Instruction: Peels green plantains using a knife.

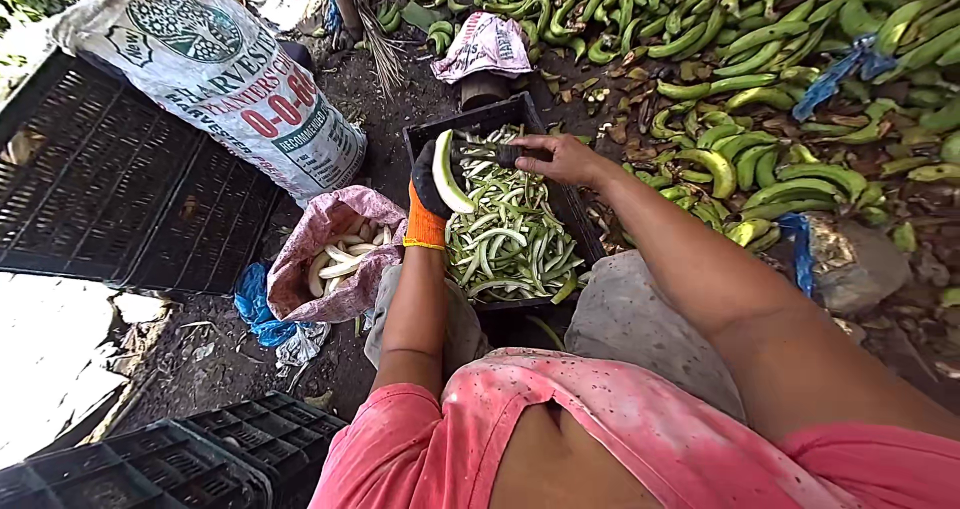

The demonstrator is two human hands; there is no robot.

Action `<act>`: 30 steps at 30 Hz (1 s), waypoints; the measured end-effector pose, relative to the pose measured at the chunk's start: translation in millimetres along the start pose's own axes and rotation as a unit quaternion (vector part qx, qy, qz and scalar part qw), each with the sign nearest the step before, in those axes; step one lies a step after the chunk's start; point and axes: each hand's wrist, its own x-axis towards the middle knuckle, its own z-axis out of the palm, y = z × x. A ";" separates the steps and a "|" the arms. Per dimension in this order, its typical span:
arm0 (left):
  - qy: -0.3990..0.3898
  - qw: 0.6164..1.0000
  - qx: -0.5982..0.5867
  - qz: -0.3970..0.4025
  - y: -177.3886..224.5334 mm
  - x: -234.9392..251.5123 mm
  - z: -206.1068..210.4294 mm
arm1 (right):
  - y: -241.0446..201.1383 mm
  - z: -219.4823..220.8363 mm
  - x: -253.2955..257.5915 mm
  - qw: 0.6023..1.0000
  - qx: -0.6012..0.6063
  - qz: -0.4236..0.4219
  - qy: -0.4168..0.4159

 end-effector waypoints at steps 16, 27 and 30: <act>0.130 0.973 0.192 0.013 -17.2 -16.8 19.7 | 10.9 50.5 22.2 0.961 -0.144 0.235 0.030; 0.413 0.481 0.768 -0.086 106.5 -68.4 -38.6 | 20.3 23.7 15.8 0.893 -0.246 0.324 -0.194; 0.220 0.525 0.812 -0.129 65.7 -49.9 -20.7 | 12.3 8.9 10.6 0.891 -0.250 0.324 -0.197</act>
